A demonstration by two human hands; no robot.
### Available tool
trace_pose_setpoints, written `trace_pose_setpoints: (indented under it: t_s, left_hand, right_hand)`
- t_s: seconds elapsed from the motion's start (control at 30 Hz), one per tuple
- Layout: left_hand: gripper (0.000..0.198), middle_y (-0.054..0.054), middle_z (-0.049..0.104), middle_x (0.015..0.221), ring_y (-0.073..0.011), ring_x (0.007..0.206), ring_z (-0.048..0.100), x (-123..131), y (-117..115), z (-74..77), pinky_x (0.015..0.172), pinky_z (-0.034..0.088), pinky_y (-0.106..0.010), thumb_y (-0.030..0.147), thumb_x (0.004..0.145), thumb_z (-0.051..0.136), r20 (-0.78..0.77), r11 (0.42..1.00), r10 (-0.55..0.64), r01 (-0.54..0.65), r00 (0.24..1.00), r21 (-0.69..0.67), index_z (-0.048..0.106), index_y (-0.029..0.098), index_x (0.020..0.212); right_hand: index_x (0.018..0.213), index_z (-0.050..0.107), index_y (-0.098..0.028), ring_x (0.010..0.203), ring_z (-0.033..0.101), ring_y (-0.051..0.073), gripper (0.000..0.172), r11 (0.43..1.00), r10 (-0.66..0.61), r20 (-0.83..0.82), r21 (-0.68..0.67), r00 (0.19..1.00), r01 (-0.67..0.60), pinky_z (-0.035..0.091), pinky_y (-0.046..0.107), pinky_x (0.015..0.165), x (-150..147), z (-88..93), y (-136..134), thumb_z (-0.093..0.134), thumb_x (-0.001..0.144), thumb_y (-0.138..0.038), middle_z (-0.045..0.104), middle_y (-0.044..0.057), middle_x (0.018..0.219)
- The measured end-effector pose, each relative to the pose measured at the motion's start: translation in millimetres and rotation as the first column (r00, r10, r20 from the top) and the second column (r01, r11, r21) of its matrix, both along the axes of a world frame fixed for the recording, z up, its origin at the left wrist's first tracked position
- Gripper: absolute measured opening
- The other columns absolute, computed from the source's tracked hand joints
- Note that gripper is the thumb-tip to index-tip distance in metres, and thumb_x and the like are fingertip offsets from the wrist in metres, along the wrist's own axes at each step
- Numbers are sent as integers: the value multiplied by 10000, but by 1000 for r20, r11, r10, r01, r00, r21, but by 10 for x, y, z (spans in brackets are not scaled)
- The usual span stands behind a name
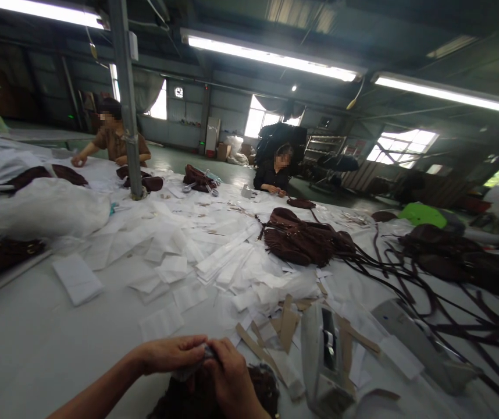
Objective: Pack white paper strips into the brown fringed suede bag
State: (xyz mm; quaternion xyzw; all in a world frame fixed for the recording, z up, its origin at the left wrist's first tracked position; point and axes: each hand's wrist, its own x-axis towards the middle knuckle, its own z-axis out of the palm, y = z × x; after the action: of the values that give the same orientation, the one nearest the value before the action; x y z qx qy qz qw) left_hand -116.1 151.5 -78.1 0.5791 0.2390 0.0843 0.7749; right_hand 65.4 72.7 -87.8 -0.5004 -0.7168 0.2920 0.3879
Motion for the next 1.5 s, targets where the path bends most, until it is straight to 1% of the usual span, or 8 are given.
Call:
trace_pose_setpoints:
  t_s: [0.23, 0.63, 0.73, 0.8, 1.0, 1.17, 1.33, 1.5]
  left_hand:
    - [414, -33, 660, 725, -131, 571, 577, 9, -81, -81, 497, 397, -199, 519, 843, 586, 30, 987, 161, -160, 986, -29, 643, 141, 1002]
    - [373, -28, 643, 695, -105, 547, 537, 6, -170, -192, 487, 363, -181, 470, 786, 687, 40, 949, 299, -292, 954, -122, 655, 121, 915]
    - [398, -34, 636, 619, -95, 466, 494, 36, -151, -183, 434, 306, -182, 513, 806, 642, 39, 922, 369, -360, 929, -142, 641, 117, 847]
    - [417, -38, 630, 576, -81, 413, 450, 48, -119, -168, 410, 270, -184, 534, 819, 612, 45, 899, 416, -403, 908, -172, 625, 119, 800]
    - [457, -49, 632, 569, -69, 401, 452, 22, -29, -216, 414, 320, -170, 570, 773, 651, 37, 825, 494, -454, 869, -337, 607, 115, 778]
    - [433, -39, 645, 616, -70, 405, 489, -33, 21, -317, 465, 429, -191, 552, 746, 695, 8, 750, 514, -445, 858, -489, 589, 134, 781]
    - [380, -23, 642, 626, -72, 405, 522, -39, 37, -347, 449, 449, -186, 491, 772, 699, -42, 653, 543, -453, 839, -607, 598, 126, 803]
    - [361, 6, 628, 619, -67, 396, 518, -29, 22, -363, 441, 465, -187, 496, 793, 676, -35, 630, 570, -464, 821, -623, 591, 146, 815]
  right_hand:
    - [1211, 565, -222, 1009, 589, 214, 328, 997, 9, -43, -78, 999, -12, 439, 303, 891, 13, 50, -3, 547, 884, -226, 630, 76, 1076]
    - [1056, 623, -211, 883, 596, 191, 254, 1000, -23, -39, -7, 999, 23, 458, 272, 787, -28, 43, -58, 535, 831, -136, 625, 54, 947]
    - [1109, 623, -233, 866, 624, 179, 257, 980, -176, 38, -92, 984, 178, 468, 258, 777, 198, 53, 48, 551, 863, -252, 659, 48, 1019]
    - [1129, 619, -218, 863, 640, 186, 279, 915, -350, 186, -140, 918, 378, 471, 268, 782, 434, 16, 149, 506, 895, -320, 669, 67, 1057]
    - [866, 681, -163, 957, 637, 324, 201, 780, -478, 451, -177, 754, 600, 439, 376, 820, 889, -348, 307, 650, 673, -117, 705, 148, 935]
    - [768, 632, -199, 850, 637, 248, 133, 777, -454, 505, -178, 734, 604, 428, 309, 772, 880, -513, 286, 632, 665, -115, 689, 77, 834]
    - [695, 600, -194, 838, 602, 227, 135, 806, -450, 461, -159, 765, 570, 411, 280, 766, 919, -509, 314, 655, 612, -102, 655, 57, 814]
    - [733, 639, -202, 673, 583, 197, 171, 829, -474, 327, -146, 817, 539, 398, 275, 666, 897, -418, 313, 624, 608, -86, 611, 2, 654]
